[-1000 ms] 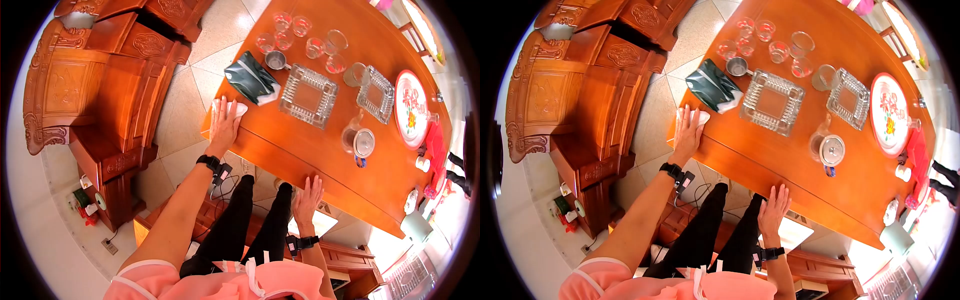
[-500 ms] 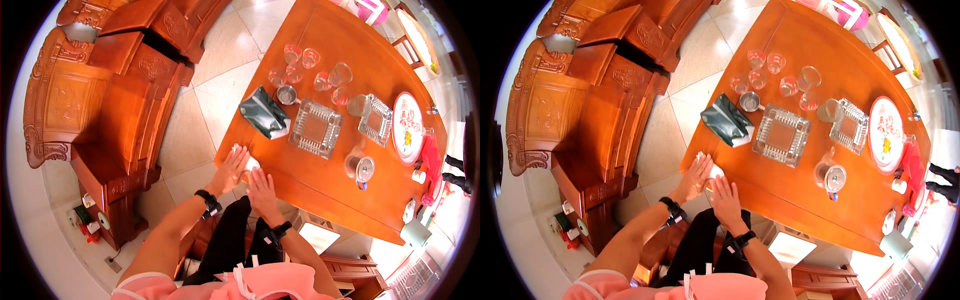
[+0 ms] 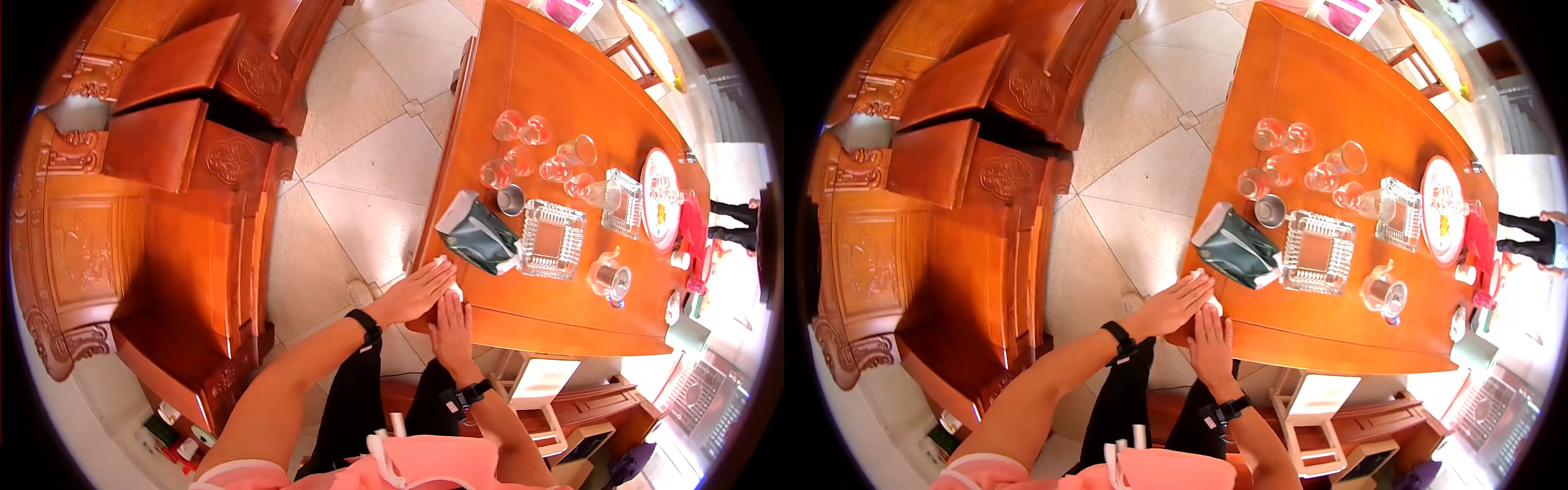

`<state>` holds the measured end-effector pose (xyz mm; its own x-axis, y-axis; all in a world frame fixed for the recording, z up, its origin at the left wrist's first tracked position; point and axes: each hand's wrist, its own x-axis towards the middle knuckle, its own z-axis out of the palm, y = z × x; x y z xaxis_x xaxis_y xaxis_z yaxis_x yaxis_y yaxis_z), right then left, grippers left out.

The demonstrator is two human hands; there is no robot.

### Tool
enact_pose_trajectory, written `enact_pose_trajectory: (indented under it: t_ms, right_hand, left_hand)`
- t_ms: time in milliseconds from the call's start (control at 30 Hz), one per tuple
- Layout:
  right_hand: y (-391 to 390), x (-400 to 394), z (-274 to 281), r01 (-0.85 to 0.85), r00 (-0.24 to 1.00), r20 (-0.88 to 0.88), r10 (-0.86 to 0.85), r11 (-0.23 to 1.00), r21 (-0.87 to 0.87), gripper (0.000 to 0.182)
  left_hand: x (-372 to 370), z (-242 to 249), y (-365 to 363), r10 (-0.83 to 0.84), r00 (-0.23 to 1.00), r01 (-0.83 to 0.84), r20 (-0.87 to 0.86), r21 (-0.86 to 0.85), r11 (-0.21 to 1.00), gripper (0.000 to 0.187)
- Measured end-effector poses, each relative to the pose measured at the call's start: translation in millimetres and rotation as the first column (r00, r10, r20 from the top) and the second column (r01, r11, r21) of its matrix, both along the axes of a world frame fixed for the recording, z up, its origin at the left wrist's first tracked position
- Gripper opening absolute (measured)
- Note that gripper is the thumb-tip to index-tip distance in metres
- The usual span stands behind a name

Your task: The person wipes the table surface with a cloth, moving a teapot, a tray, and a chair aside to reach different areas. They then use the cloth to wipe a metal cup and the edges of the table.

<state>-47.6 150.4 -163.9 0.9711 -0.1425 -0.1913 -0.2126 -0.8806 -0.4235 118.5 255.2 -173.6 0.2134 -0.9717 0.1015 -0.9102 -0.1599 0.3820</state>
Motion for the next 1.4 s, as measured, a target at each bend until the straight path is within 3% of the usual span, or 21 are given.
enact_pose_trajectory:
  t_ms: [67, 167, 333, 433, 467, 567, 733, 867, 900, 1000, 1100, 1233, 1367, 1400]
  right_hand:
    - [12, 19, 7, 0.083, 0.996, -0.031, -0.082, 0.997, 0.011, 0.067]
    - [23, 42, 8, 0.167, 0.986, -0.016, -0.168, 0.985, -0.052, 0.067]
    - [31, 58, 13, 0.286, 0.95, -0.125, -0.285, 0.958, -0.008, 0.067]
    - [31, 64, 25, 0.357, 0.934, -0.057, -0.353, 0.928, 0.107, 0.064]
    - [33, 72, 27, 0.385, 0.915, 0.075, -0.397, 0.913, 0.134, 0.057]
    - [24, 119, 46, 0.467, 0.817, 0.26, -0.514, 0.855, 0.224, 0.051]
    - [-29, 196, 81, 0.626, 0.685, 0.378, -0.623, 0.769, 0.134, 0.049]
    - [-103, 234, 82, 0.782, 0.504, 0.451, -0.737, 0.611, 0.125, 0.042]
    - [-122, 240, 78, 0.813, 0.469, 0.456, -0.756, 0.572, 0.112, 0.041]
    - [-166, 258, 64, 0.856, 0.363, 0.373, -0.854, 0.464, 0.227, 0.042]
    - [-176, 272, 57, 0.927, 0.322, 0.287, -0.902, 0.362, 0.097, 0.043]
    - [-169, 284, 59, 0.96, 0.216, 0.227, -0.95, 0.249, 0.13, 0.041]
    - [-163, 290, 59, 0.974, 0.223, 0.276, -0.935, 0.225, -0.024, 0.039]
    - [-160, 290, 52, 0.989, 0.151, 0.255, -0.955, 0.146, -0.037, 0.04]
  left_hand:
    - [26, 5, -1, -0.104, 0.992, 0.102, 0.073, 0.034, 0.994, 0.049]
    - [58, -8, -6, -0.157, 0.986, 0.155, 0.06, 0.046, 0.987, 0.05]
    - [110, -11, -26, -0.26, 0.964, 0.259, 0.058, 0.023, 0.966, 0.049]
    - [148, -12, -36, -0.386, 0.922, 0.386, 0.024, -0.027, 0.922, 0.051]
    - [161, -12, -41, -0.443, 0.896, 0.444, 0.037, -0.02, 0.896, 0.049]
    - [190, -9, -53, -0.561, 0.826, 0.553, -0.052, -0.111, 0.826, 0.049]
    - [219, 1, -57, -0.676, 0.725, 0.657, -0.13, -0.163, 0.736, 0.047]
    - [244, 24, -60, -0.716, 0.668, 0.705, -0.204, -0.135, 0.696, 0.045]
    - [247, 25, -60, -0.674, 0.672, 0.661, -0.306, -0.162, 0.733, 0.044]
    - [270, 31, -71, -0.643, 0.673, 0.616, -0.366, -0.204, 0.761, 0.048]
    - [295, 31, -90, -0.523, 0.779, 0.451, -0.345, -0.271, 0.85, 0.05]
    - [333, 31, -141, -0.317, 0.877, 0.246, -0.361, -0.229, 0.942, 0.047]
    - [356, 26, -201, -0.287, 0.911, 0.254, -0.297, -0.146, 0.956, 0.049]
    - [358, 23, -213, -0.304, 0.91, 0.278, -0.282, -0.131, 0.952, 0.049]
